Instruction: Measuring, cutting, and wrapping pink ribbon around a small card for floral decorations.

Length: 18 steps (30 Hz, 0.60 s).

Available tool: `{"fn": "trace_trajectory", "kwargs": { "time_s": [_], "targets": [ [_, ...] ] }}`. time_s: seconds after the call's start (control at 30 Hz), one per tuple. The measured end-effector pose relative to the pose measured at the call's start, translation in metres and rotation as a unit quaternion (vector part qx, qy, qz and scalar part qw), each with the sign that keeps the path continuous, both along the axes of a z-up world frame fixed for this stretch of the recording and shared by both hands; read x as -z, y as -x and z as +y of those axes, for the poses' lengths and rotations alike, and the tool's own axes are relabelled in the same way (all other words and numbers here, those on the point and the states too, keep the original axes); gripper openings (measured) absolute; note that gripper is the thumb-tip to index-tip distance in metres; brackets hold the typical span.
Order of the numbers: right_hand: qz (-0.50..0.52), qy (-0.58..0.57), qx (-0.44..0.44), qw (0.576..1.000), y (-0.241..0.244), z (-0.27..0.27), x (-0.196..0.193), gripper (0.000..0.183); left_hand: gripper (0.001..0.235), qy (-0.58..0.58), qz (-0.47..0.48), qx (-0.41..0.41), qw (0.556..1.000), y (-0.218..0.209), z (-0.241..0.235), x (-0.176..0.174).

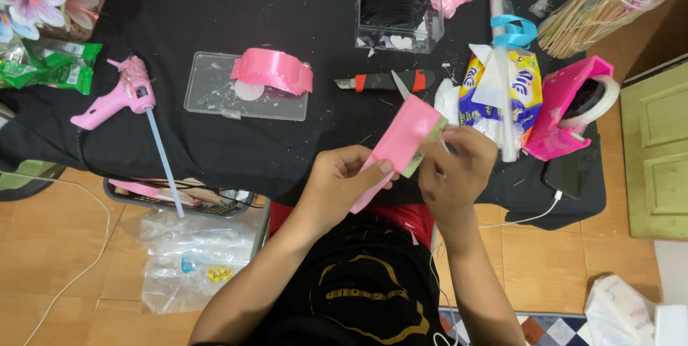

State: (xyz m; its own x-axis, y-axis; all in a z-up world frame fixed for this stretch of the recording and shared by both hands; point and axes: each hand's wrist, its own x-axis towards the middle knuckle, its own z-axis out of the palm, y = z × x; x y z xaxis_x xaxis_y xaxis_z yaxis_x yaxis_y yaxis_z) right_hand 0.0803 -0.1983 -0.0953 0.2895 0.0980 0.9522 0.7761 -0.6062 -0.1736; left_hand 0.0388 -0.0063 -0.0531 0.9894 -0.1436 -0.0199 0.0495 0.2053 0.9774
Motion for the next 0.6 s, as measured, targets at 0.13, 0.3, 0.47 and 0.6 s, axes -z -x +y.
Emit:
{"fn": "trace_trajectory", "kwargs": {
  "time_s": [0.13, 0.3, 0.47, 0.6],
  "targets": [
    [0.233, -0.232, -0.076, 0.942, 0.025, 0.024, -0.007, 0.056, 0.015, -0.008, -0.016, -0.012, 1.0, -0.001, 0.001, 0.0],
    [0.433, -0.352, -0.301, 0.774, 0.032, 0.018, -0.001, 0.048, 0.019, -0.05, -0.018, 0.018, 0.998, -0.005, 0.006, 0.007],
    [0.444, -0.265, -0.211, 0.829, 0.025, 0.012, -0.006, 0.041, 0.019, -0.077, -0.009, 0.034, 0.996, -0.007, 0.007, 0.005],
    [0.355, -0.174, -0.125, 0.91, 0.015, 0.011, -0.004, 0.025, 0.066, -0.027, 0.032, 0.085, 0.996, 0.0, 0.01, -0.009]
  ]
}}
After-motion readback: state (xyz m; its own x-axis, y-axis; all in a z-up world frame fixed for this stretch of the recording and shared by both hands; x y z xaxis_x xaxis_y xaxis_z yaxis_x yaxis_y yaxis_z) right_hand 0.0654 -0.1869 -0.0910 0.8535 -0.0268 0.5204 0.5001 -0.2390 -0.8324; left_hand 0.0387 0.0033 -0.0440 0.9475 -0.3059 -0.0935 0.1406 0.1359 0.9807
